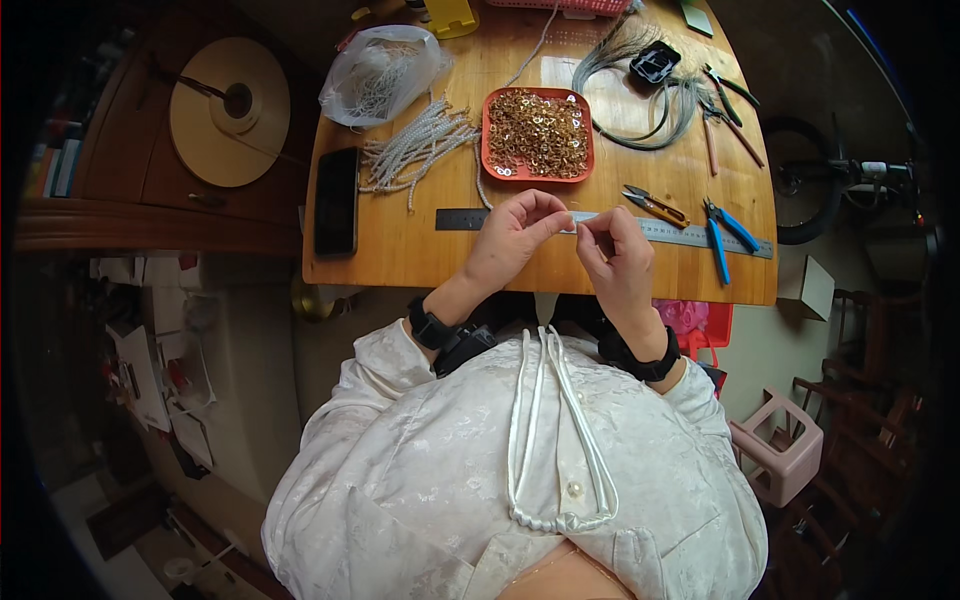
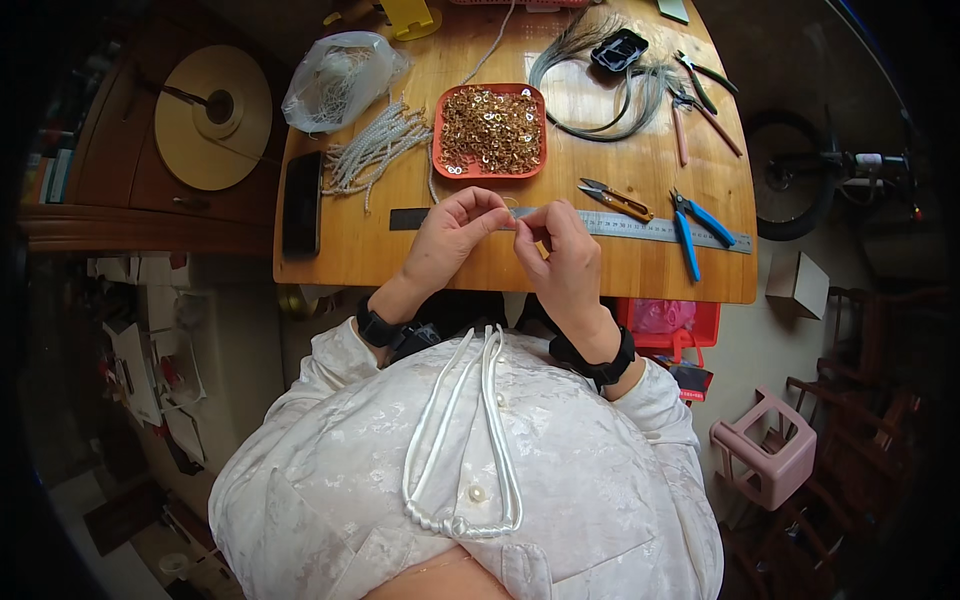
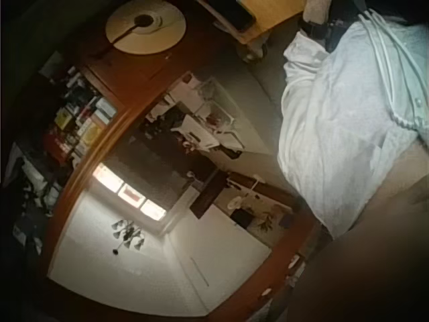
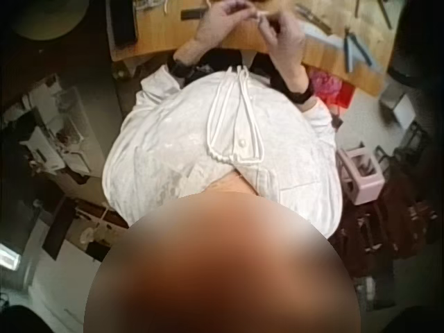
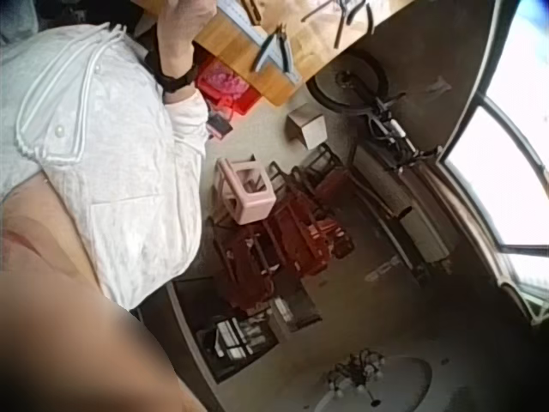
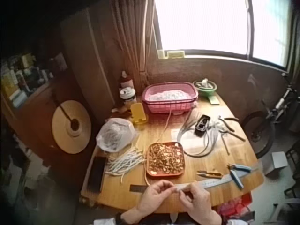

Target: Measuring and cutting lengths of decorative shoe trim using a ruler and scissors.

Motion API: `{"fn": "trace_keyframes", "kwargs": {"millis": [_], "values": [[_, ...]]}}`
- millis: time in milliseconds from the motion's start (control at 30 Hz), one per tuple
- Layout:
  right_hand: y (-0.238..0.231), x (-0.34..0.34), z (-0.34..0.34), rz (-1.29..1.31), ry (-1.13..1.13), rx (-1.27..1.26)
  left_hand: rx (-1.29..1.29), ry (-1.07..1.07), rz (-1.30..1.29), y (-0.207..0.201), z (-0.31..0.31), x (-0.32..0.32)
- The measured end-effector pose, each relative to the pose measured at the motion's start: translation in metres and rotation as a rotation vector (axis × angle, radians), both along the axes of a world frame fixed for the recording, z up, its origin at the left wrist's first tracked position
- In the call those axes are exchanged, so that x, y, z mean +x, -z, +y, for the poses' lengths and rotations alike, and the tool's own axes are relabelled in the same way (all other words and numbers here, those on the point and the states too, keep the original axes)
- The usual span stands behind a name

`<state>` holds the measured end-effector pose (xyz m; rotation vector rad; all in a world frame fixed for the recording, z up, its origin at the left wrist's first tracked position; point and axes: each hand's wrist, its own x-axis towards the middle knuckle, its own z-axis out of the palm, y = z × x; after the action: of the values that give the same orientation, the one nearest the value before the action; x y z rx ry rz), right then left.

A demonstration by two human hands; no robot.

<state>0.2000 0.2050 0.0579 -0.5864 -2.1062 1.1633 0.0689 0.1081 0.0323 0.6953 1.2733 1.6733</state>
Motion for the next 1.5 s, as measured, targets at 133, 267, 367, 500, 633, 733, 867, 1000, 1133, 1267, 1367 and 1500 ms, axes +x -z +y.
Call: {"fn": "trace_keyframes", "kwargs": {"millis": [133,267,367,500,633,733,867,1000,1133,1267,1367,1500], "values": [[0.003,-0.003,0.002,0.060,0.009,0.045,-0.001,0.012,0.020,-0.003,-0.001,0.002],[0.005,-0.005,0.004,0.124,-0.023,-0.124,-0.019,0.019,0.016,-0.006,-0.001,0.003],[0.005,-0.006,0.002,0.158,-0.071,-0.526,-0.008,0.024,0.007,-0.005,-0.001,0.002],[0.011,-0.004,0.005,0.178,-0.220,-0.543,0.023,0.022,-0.039,-0.003,-0.001,0.003],[0.012,-0.003,0.005,0.214,-0.222,-0.633,0.031,0.028,-0.036,-0.008,-0.001,0.003],[0.013,-0.007,0.002,0.258,-0.245,-0.580,0.033,0.034,-0.015,-0.007,-0.002,0.003],[0.022,-0.006,0.002,0.262,-0.208,-0.674,0.064,-0.001,0.015,0.002,-0.001,0.005],[0.027,-0.006,0.003,0.325,-0.165,-0.648,0.091,-0.102,0.083,0.004,-0.001,0.007],[0.028,-0.005,-0.003,0.380,-0.098,-0.612,0.065,-0.145,0.188,-0.001,-0.001,0.010],[0.021,0.000,0.011,0.136,-0.222,-0.756,0.066,-0.127,0.217,-0.002,-0.001,0.009],[0.011,0.001,0.015,0.043,-0.319,-0.746,0.060,-0.089,0.223,-0.003,-0.001,0.007],[0.014,0.000,0.017,-0.011,-0.353,-0.713,0.044,-0.045,0.265,-0.004,-0.002,0.010]]}}
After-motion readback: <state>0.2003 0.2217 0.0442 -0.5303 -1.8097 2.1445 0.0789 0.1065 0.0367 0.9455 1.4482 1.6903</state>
